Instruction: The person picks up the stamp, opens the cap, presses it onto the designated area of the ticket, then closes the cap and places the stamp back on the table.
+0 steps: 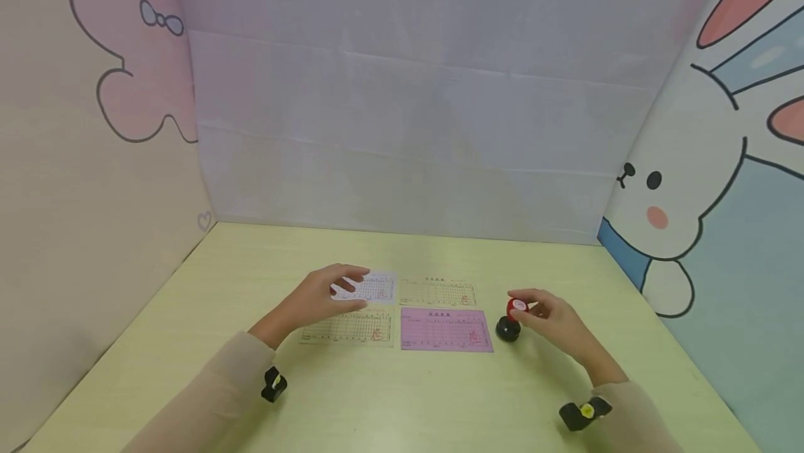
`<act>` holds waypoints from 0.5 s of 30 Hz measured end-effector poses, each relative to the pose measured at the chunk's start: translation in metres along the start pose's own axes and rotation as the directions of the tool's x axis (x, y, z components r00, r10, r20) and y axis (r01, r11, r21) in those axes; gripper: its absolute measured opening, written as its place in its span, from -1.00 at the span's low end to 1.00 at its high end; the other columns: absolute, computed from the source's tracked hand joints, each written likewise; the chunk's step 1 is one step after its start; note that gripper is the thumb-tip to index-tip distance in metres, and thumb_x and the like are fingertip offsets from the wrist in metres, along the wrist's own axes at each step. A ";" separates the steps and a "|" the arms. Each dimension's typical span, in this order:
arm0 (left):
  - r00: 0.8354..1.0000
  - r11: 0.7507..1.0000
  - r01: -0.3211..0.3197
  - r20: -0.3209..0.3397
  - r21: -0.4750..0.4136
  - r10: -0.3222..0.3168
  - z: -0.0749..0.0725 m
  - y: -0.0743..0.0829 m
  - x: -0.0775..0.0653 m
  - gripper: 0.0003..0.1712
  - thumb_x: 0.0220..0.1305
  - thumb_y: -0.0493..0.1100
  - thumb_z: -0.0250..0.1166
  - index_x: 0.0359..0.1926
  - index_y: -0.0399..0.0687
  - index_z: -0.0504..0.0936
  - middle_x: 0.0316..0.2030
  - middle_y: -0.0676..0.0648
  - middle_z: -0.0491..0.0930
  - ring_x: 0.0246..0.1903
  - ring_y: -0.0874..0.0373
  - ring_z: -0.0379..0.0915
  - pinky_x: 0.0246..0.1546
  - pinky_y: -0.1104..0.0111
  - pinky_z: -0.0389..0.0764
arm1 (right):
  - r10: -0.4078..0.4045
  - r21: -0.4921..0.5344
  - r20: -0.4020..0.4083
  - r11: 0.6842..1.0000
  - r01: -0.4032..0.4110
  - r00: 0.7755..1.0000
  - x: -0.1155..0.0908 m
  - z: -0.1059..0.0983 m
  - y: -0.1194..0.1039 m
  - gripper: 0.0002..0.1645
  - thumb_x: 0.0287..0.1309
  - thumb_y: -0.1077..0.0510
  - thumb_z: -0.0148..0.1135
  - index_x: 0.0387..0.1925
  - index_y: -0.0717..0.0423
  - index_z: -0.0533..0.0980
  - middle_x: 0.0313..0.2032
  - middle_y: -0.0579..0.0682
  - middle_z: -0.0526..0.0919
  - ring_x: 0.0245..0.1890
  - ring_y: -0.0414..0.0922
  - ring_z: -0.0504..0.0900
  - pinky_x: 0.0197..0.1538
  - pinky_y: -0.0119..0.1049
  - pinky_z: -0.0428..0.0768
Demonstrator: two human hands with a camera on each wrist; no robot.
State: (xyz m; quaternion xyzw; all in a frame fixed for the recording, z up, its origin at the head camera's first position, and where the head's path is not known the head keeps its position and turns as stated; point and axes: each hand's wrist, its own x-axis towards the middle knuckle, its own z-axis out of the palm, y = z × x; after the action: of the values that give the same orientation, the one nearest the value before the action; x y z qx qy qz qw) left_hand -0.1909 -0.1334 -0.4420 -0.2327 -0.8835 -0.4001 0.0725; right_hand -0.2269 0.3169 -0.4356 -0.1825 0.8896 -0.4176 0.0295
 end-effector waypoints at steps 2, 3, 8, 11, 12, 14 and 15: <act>1.000 1.000 0.003 -0.001 -0.002 -0.003 -0.001 0.000 -0.001 -0.33 0.19 0.02 0.50 0.30 0.02 0.53 0.07 -0.03 0.61 -0.03 -0.02 0.60 -0.05 0.15 0.61 | 0.002 -0.013 0.012 1.000 -0.002 1.000 0.000 0.000 0.001 -0.40 0.28 -0.01 0.37 0.26 0.15 0.50 -0.03 0.07 0.64 -0.20 -0.03 0.56 -0.19 -0.27 0.56; 1.000 1.000 -0.001 -0.003 -0.001 0.001 -0.001 -0.001 -0.001 -0.33 0.20 0.01 0.49 0.30 0.01 0.54 0.06 -0.03 0.61 -0.03 -0.04 0.60 -0.05 0.15 0.61 | -0.003 -0.018 0.017 1.000 0.004 1.000 0.000 0.001 0.002 -0.40 0.28 0.00 0.37 0.27 0.16 0.50 -0.03 0.07 0.64 -0.20 -0.04 0.56 -0.20 -0.26 0.56; 1.000 1.000 0.005 -0.001 -0.002 -0.005 -0.002 -0.003 -0.003 -0.35 0.21 -0.01 0.49 0.30 0.02 0.54 0.06 -0.04 0.62 -0.03 -0.06 0.60 -0.05 0.14 0.60 | -0.005 -0.035 0.021 0.999 0.006 1.000 -0.001 0.001 0.003 -0.38 0.28 0.00 0.37 0.28 0.17 0.48 -0.04 0.05 0.64 -0.21 -0.06 0.54 -0.24 -0.27 0.52; 1.000 1.000 0.023 -0.002 0.003 -0.023 -0.004 -0.004 -0.004 -0.35 0.19 -0.02 0.50 0.29 0.03 0.55 0.06 -0.01 0.62 -0.02 -0.06 0.60 -0.04 0.14 0.60 | 0.003 -0.044 0.018 0.999 -0.002 1.000 -0.002 0.000 0.003 -0.37 0.27 0.00 0.37 0.28 0.17 0.47 -0.02 0.05 0.63 -0.19 -0.06 0.53 -0.22 -0.25 0.51; 1.000 1.000 0.026 -0.004 0.009 -0.026 -0.005 -0.004 -0.005 -0.35 0.19 -0.02 0.50 0.29 0.03 0.55 0.05 -0.01 0.62 -0.02 -0.06 0.60 -0.04 0.14 0.60 | 0.009 -0.047 0.018 0.999 -0.008 1.000 -0.002 0.000 0.002 -0.37 0.27 -0.01 0.37 0.28 0.15 0.47 -0.02 0.04 0.63 -0.18 -0.06 0.54 -0.21 -0.24 0.52; 1.000 1.000 0.024 -0.007 0.020 -0.024 -0.006 -0.006 -0.006 -0.37 0.20 -0.03 0.50 0.28 0.03 0.56 0.05 -0.05 0.62 -0.03 -0.06 0.60 -0.05 0.13 0.59 | 0.007 -0.057 0.015 0.998 -0.006 1.000 -0.002 -0.001 0.003 -0.38 0.28 -0.03 0.36 0.28 0.14 0.48 -0.01 0.04 0.63 -0.15 -0.07 0.55 -0.17 -0.21 0.54; 1.000 0.999 0.022 -0.011 0.023 -0.022 -0.007 -0.008 -0.007 -0.38 0.20 -0.04 0.50 0.28 0.04 0.56 0.05 -0.07 0.63 -0.03 -0.05 0.60 -0.05 0.13 0.59 | -0.002 -0.064 0.014 0.998 0.003 1.000 -0.002 -0.001 0.003 -0.39 0.29 -0.04 0.35 0.27 0.15 0.48 -0.01 0.04 0.63 -0.14 -0.06 0.56 -0.15 -0.19 0.54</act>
State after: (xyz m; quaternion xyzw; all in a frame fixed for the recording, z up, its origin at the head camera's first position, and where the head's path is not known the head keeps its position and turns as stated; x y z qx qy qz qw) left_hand -0.1888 -0.1454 -0.4448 -0.2199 -0.8903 -0.3916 0.0753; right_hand -0.2259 0.3203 -0.4371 -0.1874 0.9021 -0.3877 0.0292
